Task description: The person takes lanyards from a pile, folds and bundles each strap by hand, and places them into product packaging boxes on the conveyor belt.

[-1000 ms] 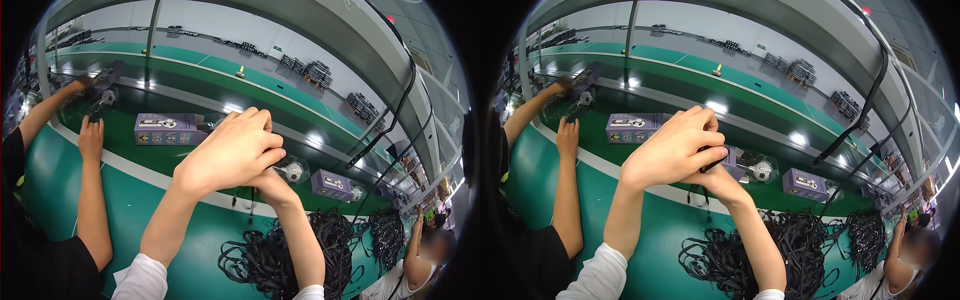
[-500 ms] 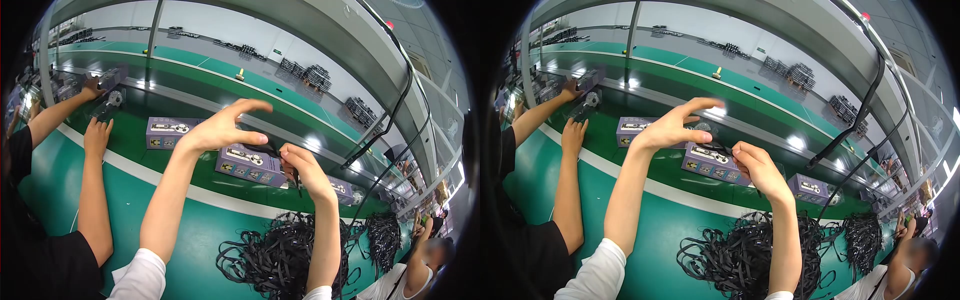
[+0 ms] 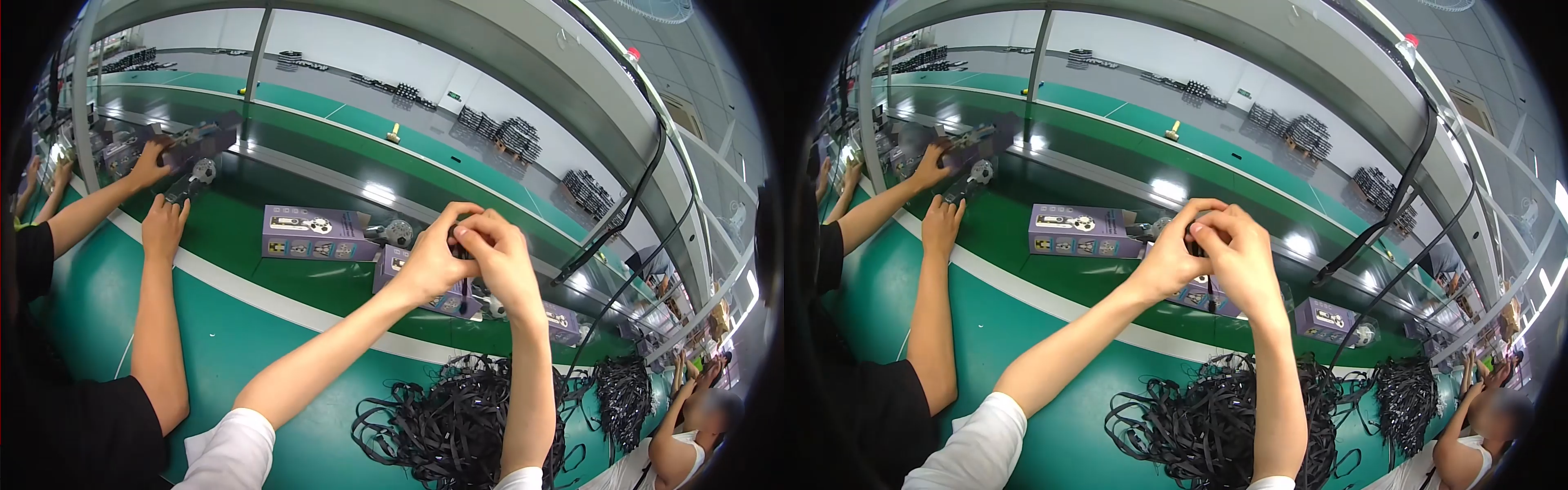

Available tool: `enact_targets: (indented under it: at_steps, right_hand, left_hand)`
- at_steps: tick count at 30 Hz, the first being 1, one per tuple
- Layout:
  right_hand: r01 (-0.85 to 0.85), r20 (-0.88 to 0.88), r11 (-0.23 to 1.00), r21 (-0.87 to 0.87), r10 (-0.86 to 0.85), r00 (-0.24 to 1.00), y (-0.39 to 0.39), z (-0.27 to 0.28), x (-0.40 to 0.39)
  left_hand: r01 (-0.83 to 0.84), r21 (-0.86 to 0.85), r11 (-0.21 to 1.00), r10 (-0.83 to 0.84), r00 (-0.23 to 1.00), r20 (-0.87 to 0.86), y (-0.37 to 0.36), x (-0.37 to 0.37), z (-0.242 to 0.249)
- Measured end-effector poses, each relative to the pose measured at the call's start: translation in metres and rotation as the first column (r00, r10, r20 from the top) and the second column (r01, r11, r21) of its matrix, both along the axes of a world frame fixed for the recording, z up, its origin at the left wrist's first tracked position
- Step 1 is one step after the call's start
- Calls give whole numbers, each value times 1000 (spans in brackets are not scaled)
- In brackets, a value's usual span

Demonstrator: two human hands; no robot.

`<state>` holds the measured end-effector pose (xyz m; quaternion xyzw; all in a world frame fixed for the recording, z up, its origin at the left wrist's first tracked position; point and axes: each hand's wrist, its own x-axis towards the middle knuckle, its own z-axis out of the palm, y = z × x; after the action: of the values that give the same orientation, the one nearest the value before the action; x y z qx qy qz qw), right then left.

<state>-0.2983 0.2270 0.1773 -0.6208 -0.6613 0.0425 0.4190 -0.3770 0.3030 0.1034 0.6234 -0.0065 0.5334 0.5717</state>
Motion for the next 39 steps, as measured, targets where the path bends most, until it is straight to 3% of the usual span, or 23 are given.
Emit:
enact_targets:
  at_steps: [2, 3, 5, 6, 8, 10, 12, 15, 19, 22, 24, 26, 27, 30, 35, 39]
  right_hand:
    - [19, 49, 1000, -2, -19, 999, 0, -4, -4]
    - [32, 29, 999, 20, -32, 999, -1, -4, -6]
    - [54, -13, 997, 60, -54, 998, -4, 0, -10]
    - [20, -213, 1000, 16, -16, 977, -5, 2, -11]
    - [-30, -191, 992, 119, 52, 980, 0, 0, 3]
    - [-85, -335, 992, 91, 111, 936, -4, 6, 2]
    - [-99, -303, 988, 119, 131, 944, -5, 5, 6]
    - [-138, -423, 981, 139, 184, 887, -1, -7, 9]
    - [-139, -450, 970, 198, 216, 867, 5, -17, -2]
    - [-131, -396, 966, 224, 213, 893, 7, -26, -14]
    - [-84, -341, 954, 287, 184, 922, 13, -42, -27]
    - [-55, 150, 931, 361, 0, 989, 9, -52, -27]
    - [-66, 220, 918, 391, -24, 975, 8, -55, -30]
    - [-186, 401, 872, 452, -13, 916, 11, -60, -31]
    - [-195, 285, 969, 153, 146, 947, -1, -77, -30]
    - [-275, 197, 960, 48, 261, 945, -26, -91, -34]
  left_hand:
    - [-15, -97, 995, 16, 1000, 11, 0, 2, -4]
    - [-83, -66, 994, 87, 994, 63, -1, 3, -3]
    - [81, -168, 982, -76, 996, 35, -1, 0, -2]
    - [159, -220, 962, -157, 987, 26, -2, -4, 2]
    - [218, -245, 945, -248, 964, -96, -4, -18, 10]
    - [160, -177, 971, -186, 973, -137, 0, -16, 10]
    - [225, -276, 934, -249, 967, -55, 2, -17, 10]
    - [397, -399, 827, -411, 910, 54, 11, -22, 6]
    - [586, -512, 628, -502, 808, 309, 11, -22, 7]
    - [557, -624, 548, -468, 822, 323, 12, -28, 13]
    - [450, -664, 597, -330, 892, 308, 10, -31, 15]
    - [309, -692, 652, -177, 950, 257, 4, -33, 20]
    - [307, -700, 644, -200, 952, 234, 6, -36, 19]
    - [361, -676, 643, -94, 913, 398, 7, -30, 21]
    - [375, -662, 649, -98, 904, 416, 10, -42, 27]
    - [351, -575, 739, -77, 892, 446, 21, -55, 31]
